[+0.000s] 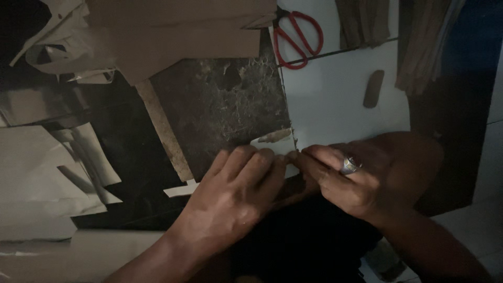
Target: The person applies glue to the edge of a white paper strip using a small brush and presses it onto a dark surface. The person repeats this process with multiple paper strips, aligning them sequentially.
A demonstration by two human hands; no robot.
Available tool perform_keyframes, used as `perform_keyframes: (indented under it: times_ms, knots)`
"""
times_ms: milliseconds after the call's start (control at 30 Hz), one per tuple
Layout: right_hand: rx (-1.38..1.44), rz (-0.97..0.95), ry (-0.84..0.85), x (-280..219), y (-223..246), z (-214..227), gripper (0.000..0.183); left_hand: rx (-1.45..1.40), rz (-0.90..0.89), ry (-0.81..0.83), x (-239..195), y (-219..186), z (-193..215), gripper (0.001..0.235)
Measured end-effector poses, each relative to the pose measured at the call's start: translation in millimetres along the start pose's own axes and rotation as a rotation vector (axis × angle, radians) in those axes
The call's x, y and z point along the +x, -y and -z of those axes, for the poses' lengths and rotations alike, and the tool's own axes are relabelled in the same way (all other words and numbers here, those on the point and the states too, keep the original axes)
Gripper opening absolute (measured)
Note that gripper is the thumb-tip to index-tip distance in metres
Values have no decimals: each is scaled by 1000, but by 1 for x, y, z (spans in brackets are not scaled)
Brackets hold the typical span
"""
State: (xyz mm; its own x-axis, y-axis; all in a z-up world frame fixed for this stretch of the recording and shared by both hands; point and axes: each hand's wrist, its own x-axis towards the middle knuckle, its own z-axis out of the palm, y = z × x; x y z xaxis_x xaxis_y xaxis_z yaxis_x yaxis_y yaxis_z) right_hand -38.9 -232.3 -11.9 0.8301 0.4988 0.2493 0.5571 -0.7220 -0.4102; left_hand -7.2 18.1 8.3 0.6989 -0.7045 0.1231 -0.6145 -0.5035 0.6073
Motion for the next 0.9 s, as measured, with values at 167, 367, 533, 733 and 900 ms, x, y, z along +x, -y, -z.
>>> perform_keyframes:
  times_ms: [167,367,533,733,900]
  knots:
    - [325,-299,104,-2,-11,3,25,48,-19,-5,1,0,-2,36]
    - [776,-781,-132,-1,17,-26,12,32,14,-67,8,-8,-15,35]
    - [911,-872,-145,3,24,-37,13,-2,46,-72,9,-8,-16,35]
    - [909,-925,-97,9,18,-39,17,3,19,-51,2,-2,-15,35]
    - [945,-1002,-118,9,18,-40,19,35,39,-41,2,-2,-19,32]
